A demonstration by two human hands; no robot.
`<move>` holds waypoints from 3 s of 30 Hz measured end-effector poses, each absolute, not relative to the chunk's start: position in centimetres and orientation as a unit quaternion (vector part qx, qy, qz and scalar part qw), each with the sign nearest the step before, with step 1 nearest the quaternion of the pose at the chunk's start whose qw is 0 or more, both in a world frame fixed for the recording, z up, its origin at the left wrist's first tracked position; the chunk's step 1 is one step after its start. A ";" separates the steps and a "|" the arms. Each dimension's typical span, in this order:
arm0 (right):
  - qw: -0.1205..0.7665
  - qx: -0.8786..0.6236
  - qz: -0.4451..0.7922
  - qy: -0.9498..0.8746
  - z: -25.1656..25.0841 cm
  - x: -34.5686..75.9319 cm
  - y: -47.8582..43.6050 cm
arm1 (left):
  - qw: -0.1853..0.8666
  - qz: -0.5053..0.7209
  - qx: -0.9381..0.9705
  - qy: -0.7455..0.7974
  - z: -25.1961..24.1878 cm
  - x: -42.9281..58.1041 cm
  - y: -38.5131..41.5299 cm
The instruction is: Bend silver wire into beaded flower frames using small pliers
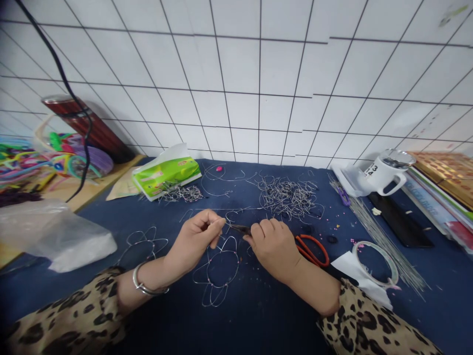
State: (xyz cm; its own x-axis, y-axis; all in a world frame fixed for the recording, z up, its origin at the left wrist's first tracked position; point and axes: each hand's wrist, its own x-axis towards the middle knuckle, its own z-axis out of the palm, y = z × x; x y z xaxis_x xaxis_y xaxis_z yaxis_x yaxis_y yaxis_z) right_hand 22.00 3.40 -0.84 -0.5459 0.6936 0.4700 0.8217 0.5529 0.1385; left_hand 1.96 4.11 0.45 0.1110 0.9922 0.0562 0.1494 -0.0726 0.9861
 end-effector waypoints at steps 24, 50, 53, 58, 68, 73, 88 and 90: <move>0.185 -0.442 -0.175 -0.860 -0.8 22.0 3.3 | 0.491 0.463 0.549 0.493 0.2 2.2 3.9; 0.161 -0.447 -0.162 -0.865 -0.9 22.0 3.4 | 0.501 0.458 0.547 0.490 0.1 2.1 4.0; 0.161 -0.447 -0.159 -0.865 -1.0 22.0 3.4 | 0.495 0.460 0.548 0.493 0.0 2.1 4.0; 0.160 -0.443 -0.156 -0.868 -0.9 22.0 3.2 | 0.500 0.457 0.546 0.494 -0.2 2.1 4.0; 0.163 -0.458 -0.093 -0.869 -1.1 21.7 3.2 | 0.491 0.473 0.557 0.475 -0.1 2.1 4.0; 0.188 -0.482 -0.013 -0.856 -0.9 21.3 2.8 | 0.462 0.471 0.581 0.476 0.0 1.9 4.0; 0.212 -0.508 0.150 -0.821 -0.9 21.1 2.3 | 0.463 0.505 0.572 0.451 0.4 1.0 5.1; 0.212 -0.507 0.129 -0.825 -1.0 21.2 2.4 | 0.474 0.514 0.557 0.447 0.5 0.9 5.4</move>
